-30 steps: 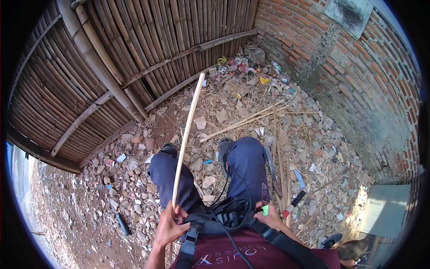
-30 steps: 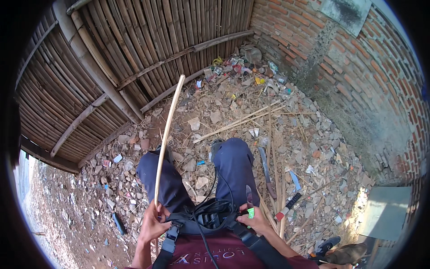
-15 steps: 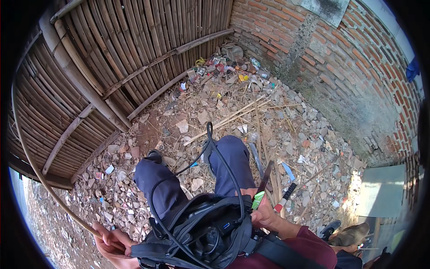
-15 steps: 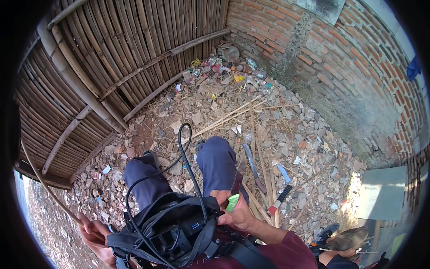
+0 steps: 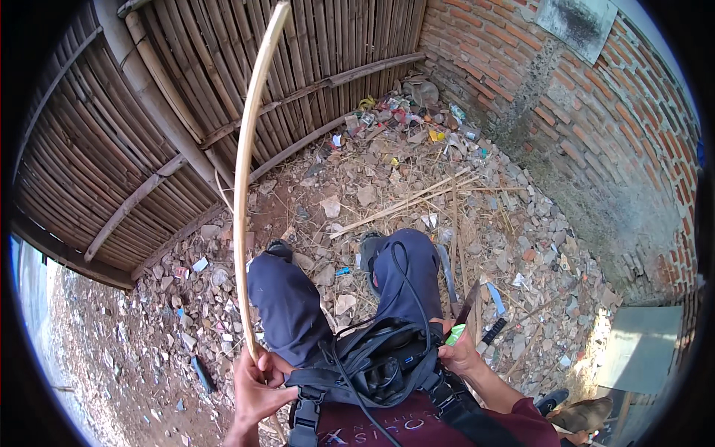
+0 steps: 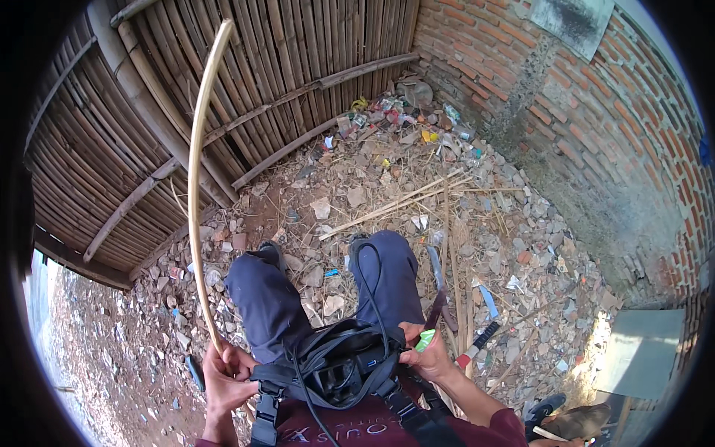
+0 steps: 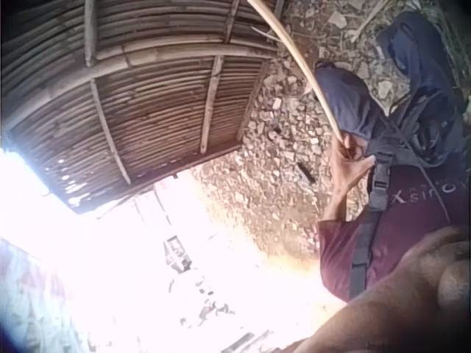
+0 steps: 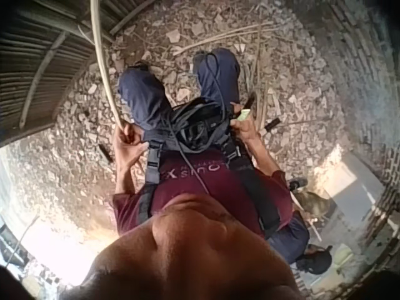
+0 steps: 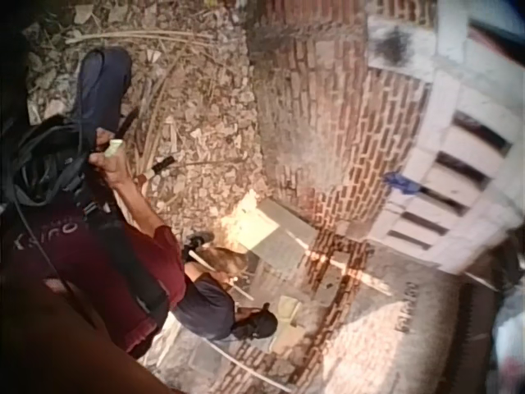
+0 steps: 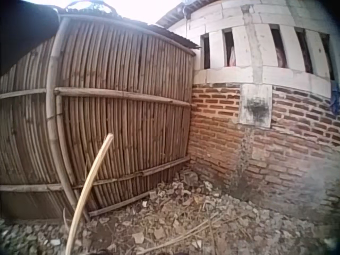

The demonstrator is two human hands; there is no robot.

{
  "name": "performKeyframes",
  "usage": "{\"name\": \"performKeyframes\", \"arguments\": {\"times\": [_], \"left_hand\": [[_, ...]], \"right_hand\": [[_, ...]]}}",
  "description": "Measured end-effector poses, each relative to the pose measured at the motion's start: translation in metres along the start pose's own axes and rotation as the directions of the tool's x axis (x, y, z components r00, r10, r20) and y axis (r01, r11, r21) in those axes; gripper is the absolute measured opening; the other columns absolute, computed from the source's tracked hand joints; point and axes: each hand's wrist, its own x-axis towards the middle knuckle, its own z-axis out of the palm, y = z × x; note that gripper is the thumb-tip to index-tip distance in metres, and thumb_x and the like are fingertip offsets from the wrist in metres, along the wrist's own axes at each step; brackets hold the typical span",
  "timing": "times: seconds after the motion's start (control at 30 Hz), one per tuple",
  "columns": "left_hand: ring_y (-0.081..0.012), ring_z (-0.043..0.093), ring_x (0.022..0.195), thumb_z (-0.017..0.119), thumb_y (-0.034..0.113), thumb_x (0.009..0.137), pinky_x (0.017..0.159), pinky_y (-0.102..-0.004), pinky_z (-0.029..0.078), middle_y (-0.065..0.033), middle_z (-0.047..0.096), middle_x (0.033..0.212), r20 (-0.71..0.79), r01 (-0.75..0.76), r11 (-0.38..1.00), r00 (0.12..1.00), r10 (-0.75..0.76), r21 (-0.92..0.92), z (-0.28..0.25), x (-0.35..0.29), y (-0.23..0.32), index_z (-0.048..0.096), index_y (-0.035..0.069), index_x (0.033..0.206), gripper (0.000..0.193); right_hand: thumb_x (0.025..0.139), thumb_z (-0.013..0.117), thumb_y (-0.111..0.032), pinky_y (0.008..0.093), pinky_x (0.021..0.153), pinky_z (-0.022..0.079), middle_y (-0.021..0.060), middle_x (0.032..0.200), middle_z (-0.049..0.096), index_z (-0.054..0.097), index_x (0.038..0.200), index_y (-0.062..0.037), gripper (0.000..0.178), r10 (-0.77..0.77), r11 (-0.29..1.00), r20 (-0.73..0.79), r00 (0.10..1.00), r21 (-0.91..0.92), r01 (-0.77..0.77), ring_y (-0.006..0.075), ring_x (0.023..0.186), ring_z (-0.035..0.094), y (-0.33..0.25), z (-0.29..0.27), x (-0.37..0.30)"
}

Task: The person whittles a long bamboo stick using a small handheld knife, shaving off thin layers of the outer bark.

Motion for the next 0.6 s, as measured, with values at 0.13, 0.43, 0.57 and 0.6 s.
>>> {"name": "performKeyframes", "arguments": {"times": [0.13,0.43,0.57,0.6], "left_hand": [[-0.0067,0.045,0.056,0.088,-0.001,0.067,0.05,-0.0287,0.039,-0.0102,0.077,0.082,0.135,0.021,0.887,0.986,-0.093,0.461,-0.003,0.019,-0.026,0.037,0.01,0.094,0.059],[-0.0232,0.067,0.063,0.087,0.001,0.071,0.059,-0.0373,0.053,-0.0129,0.076,0.085,0.205,0.016,0.733,0.956,-0.212,0.68,0.0,0.013,-0.048,0.039,0.007,0.098,0.055],[-0.0308,0.072,0.068,0.09,0.001,0.071,0.06,-0.0407,0.055,-0.0148,0.076,0.088,0.219,0.028,0.673,0.935,-0.279,0.739,-0.01,0.01,-0.06,0.04,0.005,0.102,0.059],[-0.0325,0.073,0.07,0.091,0.002,0.072,0.061,-0.0417,0.055,-0.0149,0.076,0.088,0.214,0.04,0.665,0.931,-0.295,0.745,-0.011,0.012,-0.06,0.041,0.005,0.104,0.06]], "right_hand": [[0.075,0.095,0.001,0.0297,0.085,0.054,0.004,0.105,0.064,0.071,0.099,-0.0014,0.034,0.071,0.996,-0.107,0.992,-0.046,-0.076,0.0133,0.094,0.066,0.012,-0.021,-0.004],[0.069,0.095,0.01,0.0237,0.074,0.054,0.0054,0.111,0.062,0.071,0.094,-0.0043,0.037,0.182,0.919,-0.147,0.972,-0.326,-0.222,0.0084,0.088,0.063,0.045,-0.054,-0.033],[0.069,0.097,0.007,0.0268,0.075,0.057,0.0068,0.109,0.063,0.072,0.094,-0.0022,0.036,0.25,0.925,-0.118,0.961,-0.266,-0.273,0.0105,0.088,0.065,0.044,-0.054,-0.028],[0.069,0.097,0.007,0.0268,0.075,0.057,0.0068,0.109,0.063,0.072,0.094,-0.0022,0.036,0.245,0.926,-0.119,0.962,-0.267,-0.269,0.0105,0.088,0.065,0.041,-0.056,-0.025]]}}
